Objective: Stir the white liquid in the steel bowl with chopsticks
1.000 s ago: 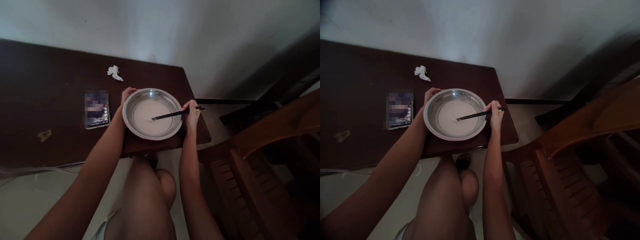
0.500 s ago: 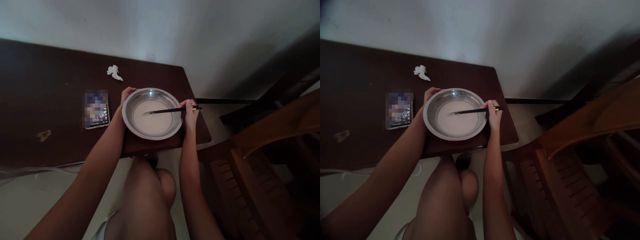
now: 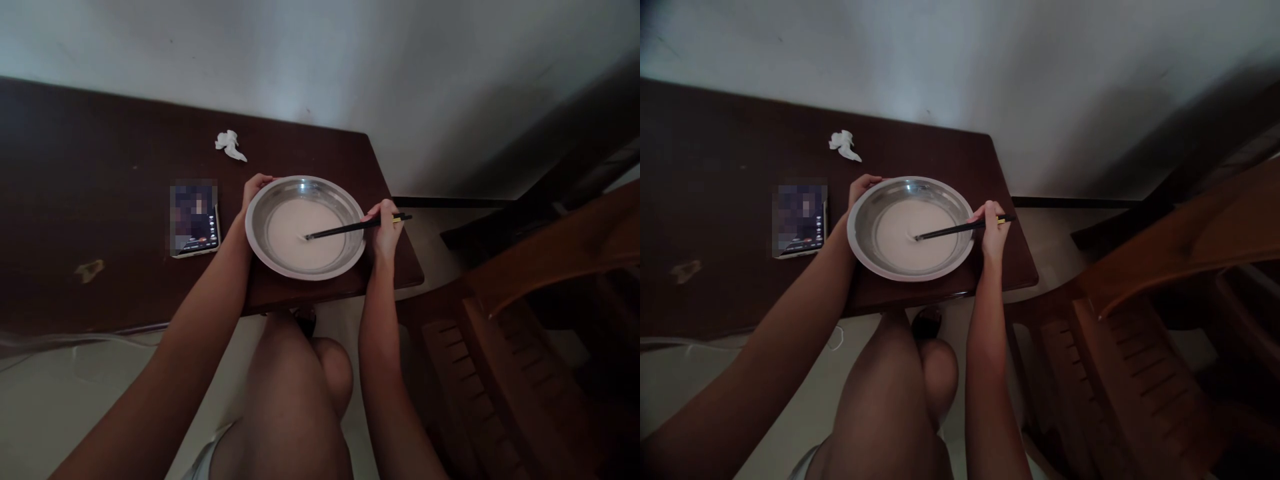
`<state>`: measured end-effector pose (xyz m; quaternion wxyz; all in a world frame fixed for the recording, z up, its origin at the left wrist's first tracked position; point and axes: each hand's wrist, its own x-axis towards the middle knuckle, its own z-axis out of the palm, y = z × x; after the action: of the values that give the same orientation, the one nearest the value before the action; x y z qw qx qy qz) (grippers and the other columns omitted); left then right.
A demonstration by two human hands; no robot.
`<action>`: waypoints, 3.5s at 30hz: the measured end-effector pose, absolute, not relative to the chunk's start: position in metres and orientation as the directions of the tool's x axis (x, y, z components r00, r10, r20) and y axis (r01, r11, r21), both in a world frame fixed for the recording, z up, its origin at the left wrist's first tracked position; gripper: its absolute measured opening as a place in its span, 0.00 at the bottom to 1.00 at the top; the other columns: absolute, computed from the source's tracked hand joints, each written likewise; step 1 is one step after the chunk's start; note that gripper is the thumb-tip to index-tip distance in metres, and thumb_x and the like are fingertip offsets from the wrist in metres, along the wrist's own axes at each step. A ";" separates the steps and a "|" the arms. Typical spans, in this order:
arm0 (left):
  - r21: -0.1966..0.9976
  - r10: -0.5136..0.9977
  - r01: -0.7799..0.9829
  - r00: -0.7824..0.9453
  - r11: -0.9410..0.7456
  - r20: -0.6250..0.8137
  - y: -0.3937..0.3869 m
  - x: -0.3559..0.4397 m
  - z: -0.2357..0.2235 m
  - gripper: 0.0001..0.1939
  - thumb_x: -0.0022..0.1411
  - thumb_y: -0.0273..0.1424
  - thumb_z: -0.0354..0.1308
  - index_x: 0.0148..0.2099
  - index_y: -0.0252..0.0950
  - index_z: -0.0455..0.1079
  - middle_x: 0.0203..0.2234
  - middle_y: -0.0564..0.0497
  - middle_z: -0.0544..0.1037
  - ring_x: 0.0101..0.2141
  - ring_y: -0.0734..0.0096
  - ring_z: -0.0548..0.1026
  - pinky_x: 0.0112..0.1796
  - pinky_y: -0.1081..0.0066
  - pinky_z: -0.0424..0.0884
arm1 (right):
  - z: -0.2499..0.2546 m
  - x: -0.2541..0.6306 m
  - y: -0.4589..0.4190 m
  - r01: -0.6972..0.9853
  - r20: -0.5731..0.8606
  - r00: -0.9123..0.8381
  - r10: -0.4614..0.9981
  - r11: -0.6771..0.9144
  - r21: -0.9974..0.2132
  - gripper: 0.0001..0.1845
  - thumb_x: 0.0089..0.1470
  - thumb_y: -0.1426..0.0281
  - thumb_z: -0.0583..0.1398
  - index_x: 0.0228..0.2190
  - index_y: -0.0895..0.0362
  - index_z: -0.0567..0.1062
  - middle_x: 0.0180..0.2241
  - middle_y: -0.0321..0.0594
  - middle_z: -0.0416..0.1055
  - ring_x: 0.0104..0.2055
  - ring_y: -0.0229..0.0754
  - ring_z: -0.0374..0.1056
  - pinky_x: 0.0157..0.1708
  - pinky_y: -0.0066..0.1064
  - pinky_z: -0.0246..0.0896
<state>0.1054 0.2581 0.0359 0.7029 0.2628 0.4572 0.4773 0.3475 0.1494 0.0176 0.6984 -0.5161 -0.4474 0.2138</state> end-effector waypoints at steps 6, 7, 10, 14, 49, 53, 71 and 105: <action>0.767 0.896 -0.477 0.121 0.429 -0.426 0.256 0.107 0.042 0.13 0.64 0.28 0.50 0.37 0.38 0.77 0.18 0.52 0.76 0.36 0.57 0.86 0.36 0.69 0.80 | 0.018 0.348 0.150 0.184 0.423 0.537 0.730 0.389 -0.903 0.30 0.58 0.39 0.60 0.24 0.52 0.72 0.19 0.27 0.67 0.22 0.33 0.69 0.31 0.30 0.68; 0.764 0.894 -0.477 0.125 0.434 -0.430 0.256 0.107 0.042 0.13 0.64 0.28 0.49 0.36 0.38 0.77 0.18 0.51 0.75 0.35 0.58 0.85 0.35 0.69 0.80 | 0.018 0.348 0.151 0.176 0.419 0.555 0.719 0.391 -0.904 0.31 0.58 0.39 0.60 0.23 0.52 0.71 0.20 0.27 0.67 0.21 0.32 0.69 0.31 0.30 0.68; 0.775 0.900 -0.468 0.123 0.424 -0.418 0.256 0.107 0.041 0.13 0.64 0.28 0.50 0.32 0.38 0.75 0.20 0.48 0.78 0.37 0.58 0.85 0.37 0.70 0.79 | 0.017 0.348 0.151 0.156 0.402 0.490 0.774 0.375 -0.914 0.31 0.59 0.39 0.58 0.23 0.52 0.70 0.18 0.26 0.65 0.19 0.32 0.65 0.28 0.30 0.65; 0.800 0.912 -0.444 0.119 0.403 -0.393 0.259 0.105 0.033 0.10 0.63 0.30 0.53 0.33 0.38 0.75 0.24 0.48 0.81 0.42 0.56 0.85 0.42 0.68 0.79 | 0.019 0.347 0.150 0.181 0.408 0.486 0.772 0.368 -0.912 0.30 0.57 0.39 0.61 0.23 0.52 0.71 0.19 0.27 0.67 0.21 0.33 0.68 0.31 0.31 0.67; 0.805 0.905 -0.417 0.136 0.422 -0.403 0.255 0.106 0.043 0.18 0.67 0.27 0.50 0.26 0.39 0.73 0.21 0.48 0.80 0.39 0.58 0.84 0.45 0.68 0.77 | 0.015 0.349 0.150 0.120 0.392 0.538 0.746 0.393 -0.912 0.29 0.59 0.41 0.59 0.23 0.52 0.69 0.16 0.25 0.63 0.18 0.32 0.64 0.27 0.29 0.64; 0.788 0.889 -0.416 0.150 0.454 -0.433 0.253 0.106 0.048 0.19 0.69 0.27 0.48 0.27 0.39 0.73 0.19 0.50 0.79 0.39 0.60 0.83 0.43 0.70 0.76 | 0.015 0.348 0.149 0.171 0.382 0.400 0.833 0.341 -0.924 0.27 0.59 0.41 0.60 0.25 0.51 0.71 0.18 0.27 0.65 0.21 0.34 0.67 0.29 0.31 0.67; 0.806 0.910 -0.427 0.125 0.410 -0.396 0.256 0.106 0.039 0.10 0.62 0.30 0.52 0.33 0.40 0.75 0.22 0.48 0.80 0.44 0.53 0.85 0.43 0.65 0.80 | 0.019 0.348 0.151 0.126 0.378 0.572 0.727 0.378 -0.917 0.31 0.58 0.38 0.59 0.22 0.51 0.68 0.17 0.26 0.64 0.19 0.32 0.65 0.28 0.30 0.66; 0.808 0.911 -0.427 0.116 0.406 -0.397 0.255 0.107 0.040 0.09 0.60 0.31 0.53 0.36 0.40 0.75 0.28 0.47 0.84 0.44 0.51 0.85 0.45 0.63 0.81 | 0.017 0.347 0.151 0.152 0.372 0.534 0.759 0.347 -0.926 0.32 0.58 0.37 0.57 0.22 0.51 0.68 0.18 0.27 0.64 0.18 0.33 0.63 0.28 0.31 0.66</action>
<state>0.1069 0.2546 0.0400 0.6996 0.2614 0.4622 0.4780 0.3471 0.1511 0.0166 0.6983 -0.5285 -0.4309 0.2177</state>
